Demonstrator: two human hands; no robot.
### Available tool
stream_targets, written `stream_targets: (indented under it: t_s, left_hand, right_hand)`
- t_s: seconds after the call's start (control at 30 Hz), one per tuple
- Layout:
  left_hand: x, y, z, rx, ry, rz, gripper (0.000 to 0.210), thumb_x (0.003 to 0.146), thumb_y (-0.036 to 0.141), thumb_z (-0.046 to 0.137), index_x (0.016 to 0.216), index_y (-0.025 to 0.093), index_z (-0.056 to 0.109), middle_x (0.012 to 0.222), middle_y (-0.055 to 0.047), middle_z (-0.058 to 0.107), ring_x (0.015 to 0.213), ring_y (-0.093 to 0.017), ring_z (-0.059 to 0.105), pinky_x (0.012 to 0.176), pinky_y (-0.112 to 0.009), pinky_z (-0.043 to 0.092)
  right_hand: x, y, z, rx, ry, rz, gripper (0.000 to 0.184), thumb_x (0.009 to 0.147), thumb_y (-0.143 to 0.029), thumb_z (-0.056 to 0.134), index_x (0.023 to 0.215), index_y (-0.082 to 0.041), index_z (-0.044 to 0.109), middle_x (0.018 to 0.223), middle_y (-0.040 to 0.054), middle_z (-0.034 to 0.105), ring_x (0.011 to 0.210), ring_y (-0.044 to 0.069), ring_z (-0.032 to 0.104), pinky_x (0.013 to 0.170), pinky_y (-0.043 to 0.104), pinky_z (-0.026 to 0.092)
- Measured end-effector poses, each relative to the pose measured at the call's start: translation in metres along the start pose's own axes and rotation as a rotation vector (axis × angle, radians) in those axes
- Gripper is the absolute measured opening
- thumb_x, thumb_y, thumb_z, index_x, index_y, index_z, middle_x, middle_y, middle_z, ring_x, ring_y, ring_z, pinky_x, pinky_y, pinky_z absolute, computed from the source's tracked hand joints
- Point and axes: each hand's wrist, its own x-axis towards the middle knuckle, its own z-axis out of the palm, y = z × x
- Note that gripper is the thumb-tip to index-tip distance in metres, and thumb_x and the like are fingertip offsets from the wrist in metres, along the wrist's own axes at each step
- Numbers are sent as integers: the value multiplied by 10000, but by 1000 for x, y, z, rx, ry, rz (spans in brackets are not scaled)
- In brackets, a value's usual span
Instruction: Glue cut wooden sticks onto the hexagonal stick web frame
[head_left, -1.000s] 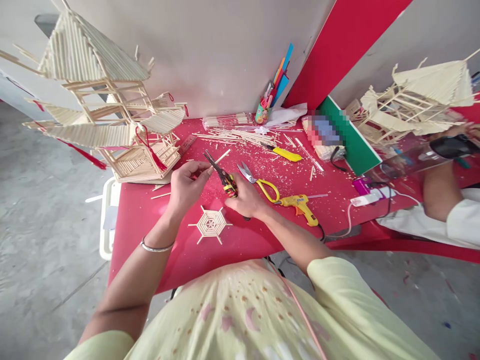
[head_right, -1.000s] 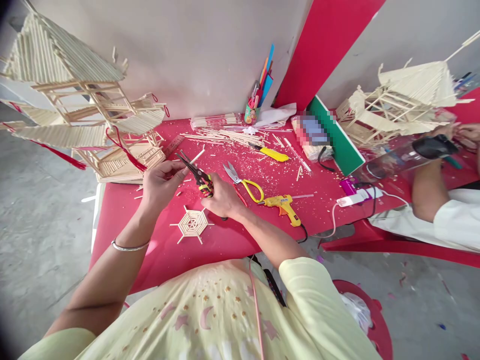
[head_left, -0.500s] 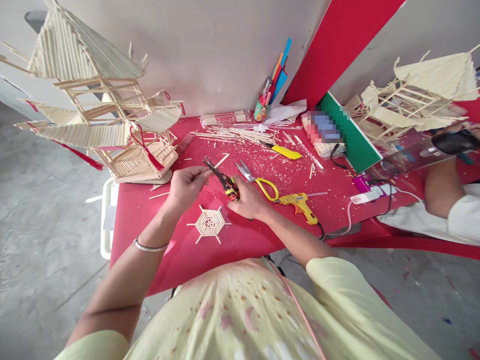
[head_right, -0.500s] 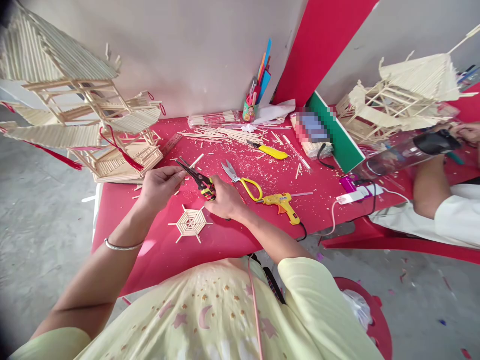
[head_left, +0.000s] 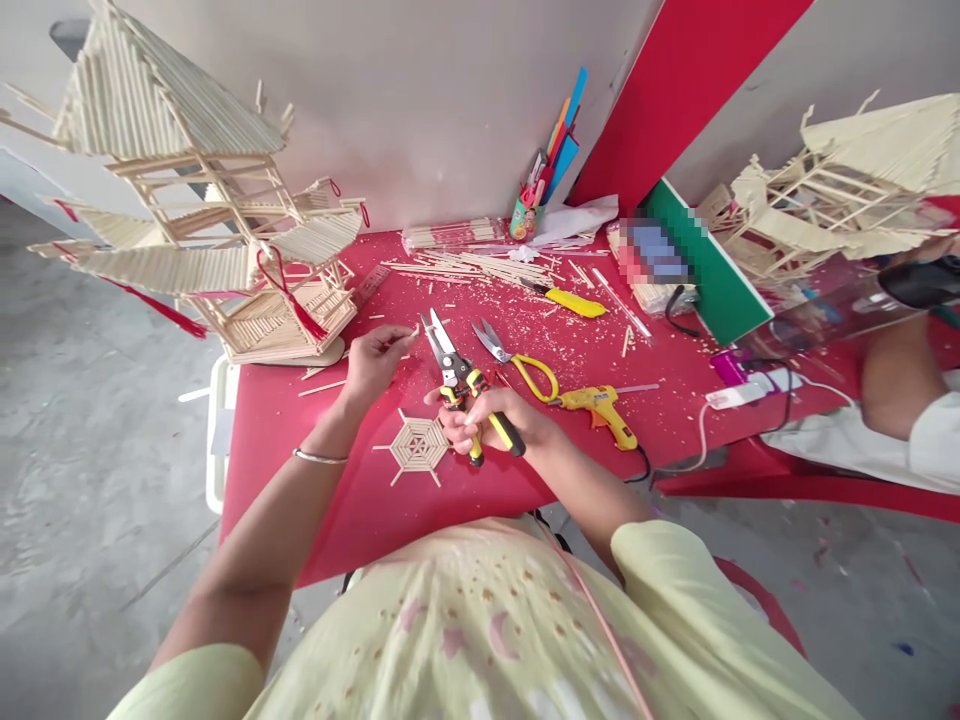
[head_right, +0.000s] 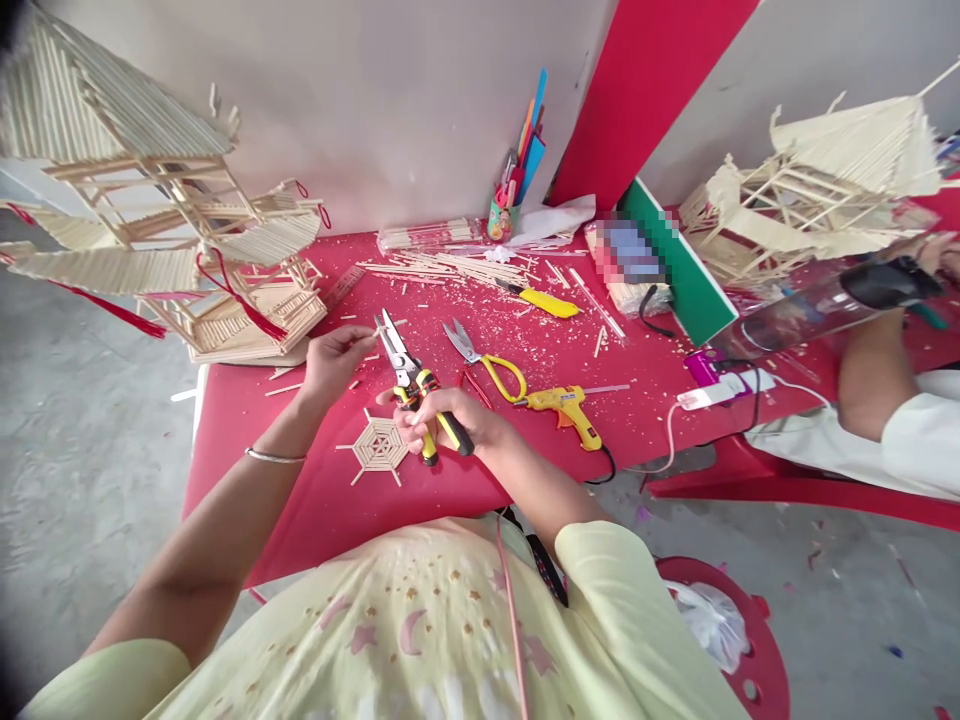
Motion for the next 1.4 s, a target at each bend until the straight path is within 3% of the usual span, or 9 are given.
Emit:
stream_targets:
  t_s: [0.13, 0.23, 0.37, 0.57, 0.77, 0.87, 1.0, 1.2, 1.4]
  left_hand:
    - [8, -4, 5, -134, -89, 10, 679, 624, 343, 924, 1255, 225, 703, 1285, -152, 720, 1137, -247, 695, 870, -306, 567]
    - [6, 7, 8, -343, -247, -85, 710, 653, 376, 926, 1300, 217, 679, 1001, -110, 793, 882, -220, 747, 783, -316, 589]
    - [2, 16, 5, -369, -173, -140, 579, 615, 343, 949, 1133, 164, 762, 796, -58, 775, 694, -163, 715, 686, -270, 574]
    - [-13, 16, -7, -318, 2, -320, 462, 643, 385, 909, 998, 133, 754, 856, -85, 778, 718, -179, 749, 548, -218, 547]
    - [-28, 19, -5, -384, -13, -356, 451, 644, 375, 913, 984, 134, 741, 838, -64, 762, 759, -177, 762, 620, -227, 606]
    - [-30, 24, -7, -407, 15, -379, 443, 621, 373, 927, 935, 132, 728, 810, -55, 756, 730, -172, 761, 611, -224, 613]
    - [-34, 30, -13, -392, 4, -391, 451, 645, 414, 918, 927, 133, 705, 814, -53, 747, 694, -174, 760, 542, -213, 599]
    - [-30, 32, -4, -385, -58, -389, 434, 728, 439, 865, 964, 147, 646, 857, -72, 767, 586, -154, 734, 443, -184, 526]
    - [-31, 34, 3, -379, -95, -366, 428, 722, 442, 868, 946, 141, 661, 839, -69, 767, 568, -139, 718, 450, -183, 517]
  right_hand:
    - [9, 1, -12, 136, -54, 98, 535, 645, -195, 599, 1179, -215, 560, 757, -46, 423, 602, 103, 317, 613, 255, 357]
    - [9, 2, -10, 144, -92, 102, 597, 607, -235, 594, 1202, -218, 552, 751, -45, 422, 595, 106, 330, 608, 261, 370]
    - [-1, 1, 3, 1, -25, 45, 544, 624, -352, 652, 1144, -214, 575, 813, -18, 496, 687, 136, 447, 701, 320, 444]
    - [0, -6, 2, -900, 642, -119, 437, 755, -505, 756, 1066, -239, 605, 865, -18, 613, 817, 195, 601, 786, 323, 467]
    - [59, -21, -16, -1651, 1155, -47, 878, 842, -541, 701, 1529, -83, 404, 1375, 270, 580, 1259, 413, 574, 979, 483, 502]
    - [71, -27, -17, -1775, 1127, -27, 817, 913, -507, 651, 1536, -37, 409, 1344, 286, 602, 1250, 408, 588, 1005, 489, 504]
    - [34, -29, -18, -1892, 1127, -93, 556, 1025, -356, 493, 1511, -87, 480, 1344, 254, 614, 1242, 354, 598, 1041, 479, 494]
    - [-17, -42, -43, -1909, 1235, 373, 533, 928, -261, 643, 1432, -122, 540, 1234, 259, 649, 1111, 388, 678, 901, 470, 546]
    - [5, -58, -68, -1920, 1254, 193, 512, 943, -155, 586, 1446, -124, 497, 1299, 235, 602, 1086, 312, 675, 912, 391, 529]
